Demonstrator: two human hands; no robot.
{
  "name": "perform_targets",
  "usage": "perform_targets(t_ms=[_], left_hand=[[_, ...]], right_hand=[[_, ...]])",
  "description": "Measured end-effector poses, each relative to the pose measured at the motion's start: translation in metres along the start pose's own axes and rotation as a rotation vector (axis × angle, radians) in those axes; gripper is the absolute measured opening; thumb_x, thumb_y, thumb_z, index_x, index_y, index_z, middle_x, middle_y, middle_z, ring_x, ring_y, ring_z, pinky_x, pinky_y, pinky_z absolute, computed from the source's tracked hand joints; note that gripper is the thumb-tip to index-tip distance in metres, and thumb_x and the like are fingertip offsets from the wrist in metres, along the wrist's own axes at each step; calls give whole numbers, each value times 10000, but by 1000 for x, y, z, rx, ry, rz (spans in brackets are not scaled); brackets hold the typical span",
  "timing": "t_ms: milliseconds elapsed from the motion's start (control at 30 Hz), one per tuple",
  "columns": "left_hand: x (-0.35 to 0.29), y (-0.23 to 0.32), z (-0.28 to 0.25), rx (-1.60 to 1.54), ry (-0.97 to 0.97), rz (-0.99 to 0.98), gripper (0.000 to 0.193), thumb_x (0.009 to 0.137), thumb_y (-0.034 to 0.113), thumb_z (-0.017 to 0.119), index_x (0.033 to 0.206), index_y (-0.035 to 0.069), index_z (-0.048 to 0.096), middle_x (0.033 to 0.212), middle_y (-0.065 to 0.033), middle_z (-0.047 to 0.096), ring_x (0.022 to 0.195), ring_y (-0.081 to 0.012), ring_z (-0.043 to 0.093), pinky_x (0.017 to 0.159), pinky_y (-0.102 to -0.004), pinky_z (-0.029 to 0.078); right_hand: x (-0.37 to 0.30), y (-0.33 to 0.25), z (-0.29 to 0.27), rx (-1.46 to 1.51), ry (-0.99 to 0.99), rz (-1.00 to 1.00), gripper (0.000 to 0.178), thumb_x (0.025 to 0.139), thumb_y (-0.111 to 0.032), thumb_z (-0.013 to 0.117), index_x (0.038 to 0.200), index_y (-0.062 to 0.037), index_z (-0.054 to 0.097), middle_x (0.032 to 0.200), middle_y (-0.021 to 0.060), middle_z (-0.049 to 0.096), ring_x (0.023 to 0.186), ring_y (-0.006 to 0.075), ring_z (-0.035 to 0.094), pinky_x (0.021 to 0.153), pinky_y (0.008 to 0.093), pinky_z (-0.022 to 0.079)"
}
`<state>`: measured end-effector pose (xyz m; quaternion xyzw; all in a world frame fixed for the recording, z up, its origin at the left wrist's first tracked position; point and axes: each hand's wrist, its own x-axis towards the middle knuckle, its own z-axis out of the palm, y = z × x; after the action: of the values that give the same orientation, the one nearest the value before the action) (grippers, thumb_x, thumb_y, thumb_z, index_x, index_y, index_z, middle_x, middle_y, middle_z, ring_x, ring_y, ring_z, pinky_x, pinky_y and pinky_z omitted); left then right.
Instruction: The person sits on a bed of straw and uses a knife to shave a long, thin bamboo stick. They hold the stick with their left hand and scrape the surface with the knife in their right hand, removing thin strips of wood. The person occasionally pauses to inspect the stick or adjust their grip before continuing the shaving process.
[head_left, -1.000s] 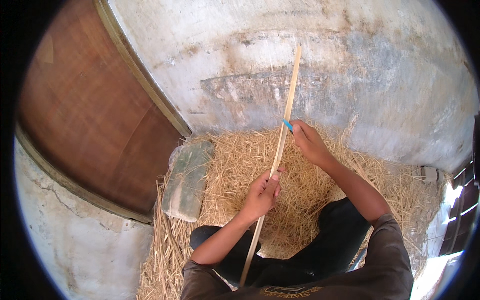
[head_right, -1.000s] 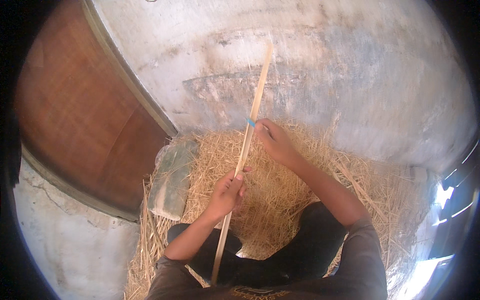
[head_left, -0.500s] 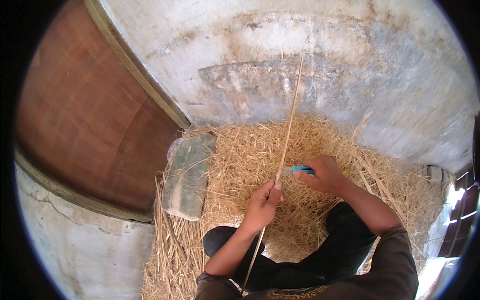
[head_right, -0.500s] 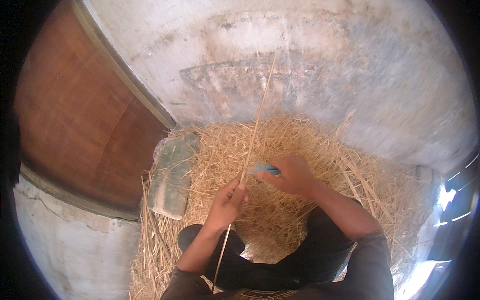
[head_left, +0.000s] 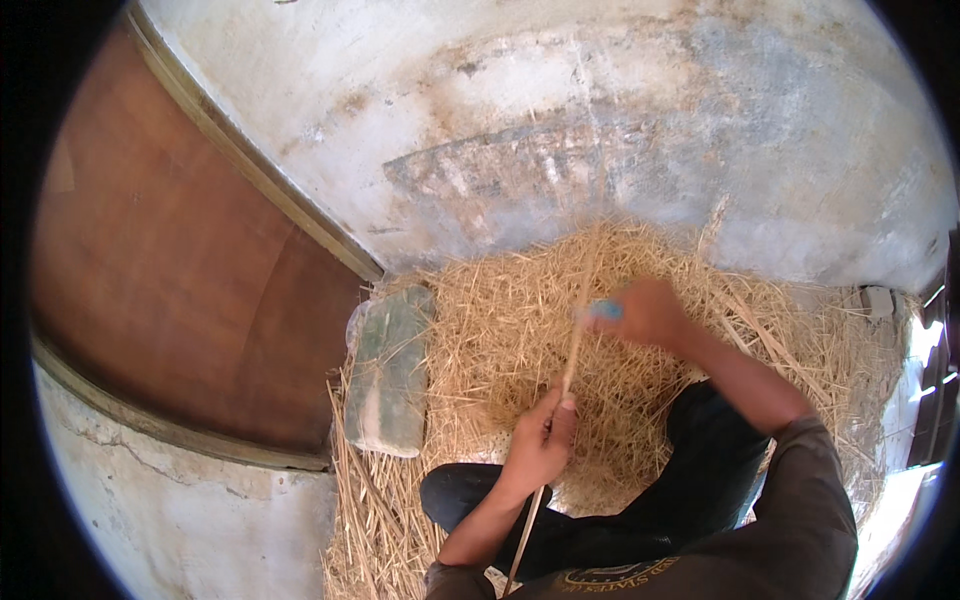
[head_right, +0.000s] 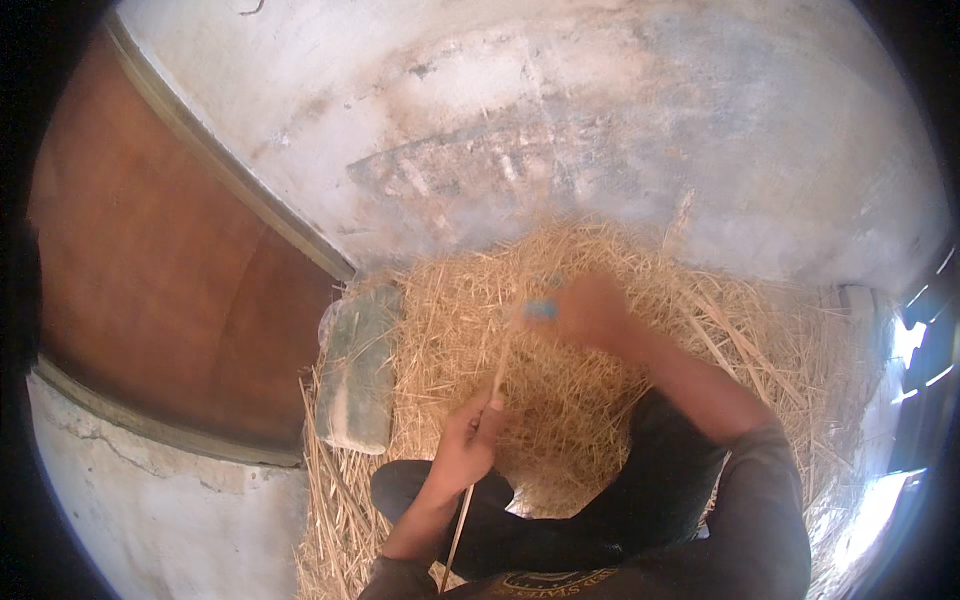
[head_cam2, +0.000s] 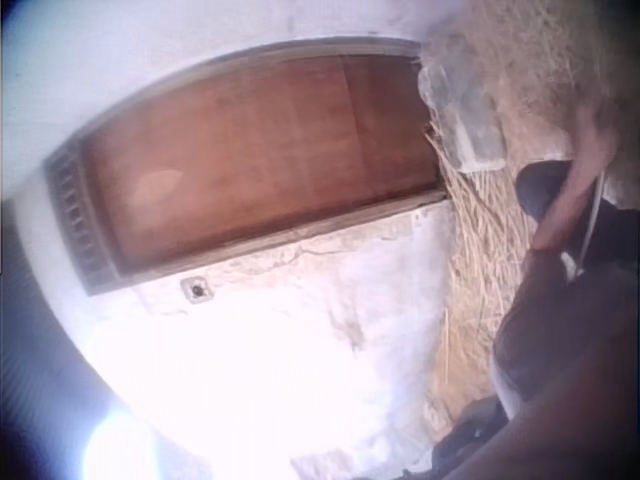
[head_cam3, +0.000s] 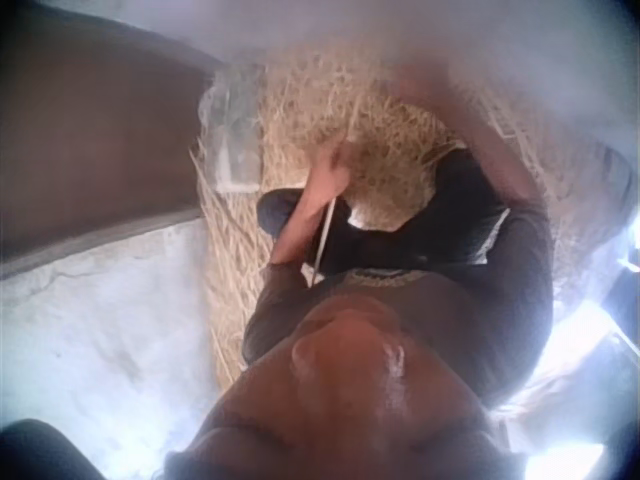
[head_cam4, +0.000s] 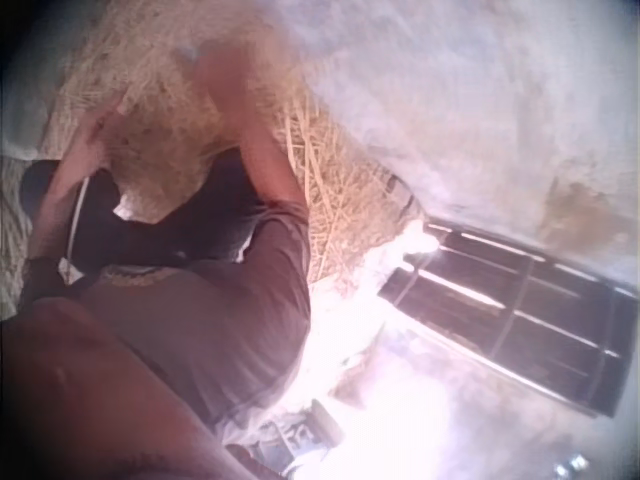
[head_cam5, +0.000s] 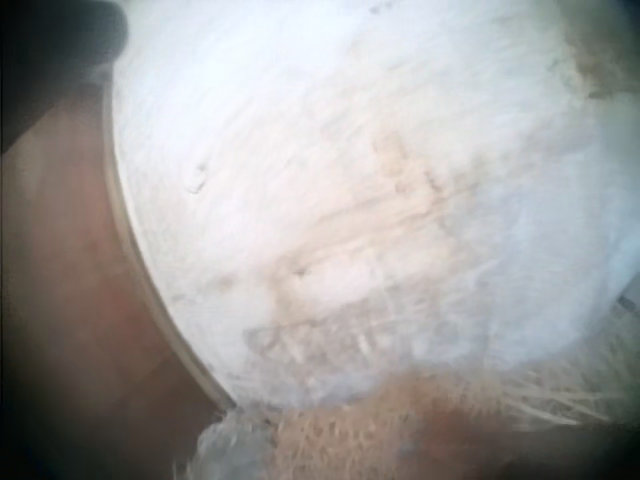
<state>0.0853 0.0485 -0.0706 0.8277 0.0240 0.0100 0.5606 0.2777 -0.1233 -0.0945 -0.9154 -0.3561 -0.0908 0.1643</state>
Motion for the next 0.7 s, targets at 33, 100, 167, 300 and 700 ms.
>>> perform_targets(t_ms=[33,100,167,300,700], left_hand=[[1,4,-2,-11,14,-53,403,994,170,439,1358,-2,428,720,46,433,646,-43,388,562,-216,338],[2,7,-1,-114,28,-16,383,986,142,453,1328,-32,444,690,45,405,619,-37,360,533,-208,315],[-9,8,0,-135,50,-2,373,984,130,460,1312,-46,453,677,48,387,608,-34,339,519,-204,300],[-26,5,14,-137,85,16,378,986,133,459,1324,-36,449,687,60,390,610,-34,335,522,-204,297],[-60,24,23,-109,150,-4,404,989,135,459,1343,-56,417,695,53,399,614,-27,346,527,-183,302]], right_hand=[[-10,-12,2,52,26,-33,751,776,-782,436,474,-99,519,404,71,437,361,230,461,375,377,346],[-33,-44,0,165,52,-110,758,776,-785,430,479,-94,532,405,74,434,367,231,463,378,384,352],[-19,-35,-14,157,-1,5,768,773,-789,425,488,-85,542,411,84,440,372,244,469,383,396,356],[-16,-27,-13,58,-93,98,778,771,-796,413,504,-81,565,419,100,459,372,260,485,382,403,363],[-58,-60,-11,259,-33,-155,796,752,-823,393,541,-86,605,424,96,467,388,242,502,401,392,394]])
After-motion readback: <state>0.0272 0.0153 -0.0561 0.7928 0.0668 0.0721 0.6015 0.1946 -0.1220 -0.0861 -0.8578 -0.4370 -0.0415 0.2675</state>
